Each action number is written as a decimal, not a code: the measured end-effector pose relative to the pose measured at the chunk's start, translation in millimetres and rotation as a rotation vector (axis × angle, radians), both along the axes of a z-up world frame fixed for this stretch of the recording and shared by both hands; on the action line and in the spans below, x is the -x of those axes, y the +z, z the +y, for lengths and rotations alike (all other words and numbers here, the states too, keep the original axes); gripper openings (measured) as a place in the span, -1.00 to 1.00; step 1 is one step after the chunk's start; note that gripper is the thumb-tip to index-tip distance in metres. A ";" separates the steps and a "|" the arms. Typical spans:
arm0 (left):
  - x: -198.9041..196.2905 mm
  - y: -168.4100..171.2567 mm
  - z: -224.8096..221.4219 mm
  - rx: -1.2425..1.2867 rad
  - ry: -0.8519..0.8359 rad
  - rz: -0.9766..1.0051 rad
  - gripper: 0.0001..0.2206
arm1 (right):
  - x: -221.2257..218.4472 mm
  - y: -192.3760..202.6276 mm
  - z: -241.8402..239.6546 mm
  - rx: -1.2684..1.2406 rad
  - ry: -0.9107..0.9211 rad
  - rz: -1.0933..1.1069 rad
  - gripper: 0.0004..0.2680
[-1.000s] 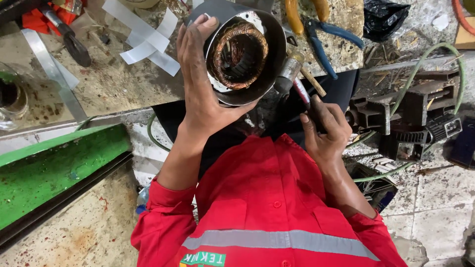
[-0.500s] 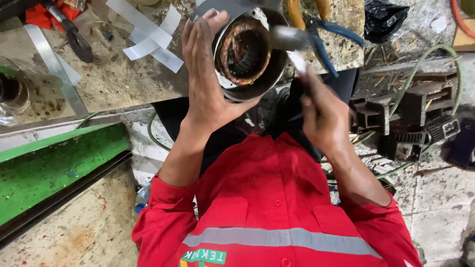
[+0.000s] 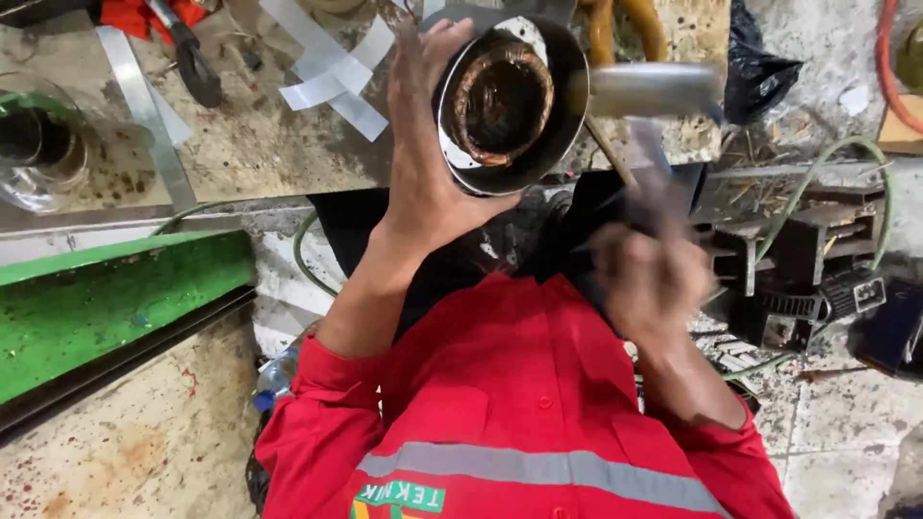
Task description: Disassembling and cleaning an electric motor housing using a hammer, pliers, and cleaning tools.
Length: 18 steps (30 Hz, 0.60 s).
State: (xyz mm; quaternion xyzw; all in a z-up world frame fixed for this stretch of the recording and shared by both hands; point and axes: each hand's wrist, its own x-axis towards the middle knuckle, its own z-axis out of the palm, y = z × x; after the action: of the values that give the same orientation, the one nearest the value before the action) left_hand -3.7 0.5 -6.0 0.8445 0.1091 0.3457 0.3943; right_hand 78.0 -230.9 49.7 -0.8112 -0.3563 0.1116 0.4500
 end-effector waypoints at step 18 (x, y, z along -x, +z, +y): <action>-3.9 3.1 -0.1 0.055 -0.021 -0.035 0.44 | -6.8 -16.0 -6.2 -0.078 0.054 -0.216 -0.87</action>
State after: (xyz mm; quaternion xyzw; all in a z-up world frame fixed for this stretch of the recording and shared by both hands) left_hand 0.2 0.5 -2.9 0.8282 0.1029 0.3532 0.4228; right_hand 84.9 -237.1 33.8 -0.7905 -0.4284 0.0217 0.4371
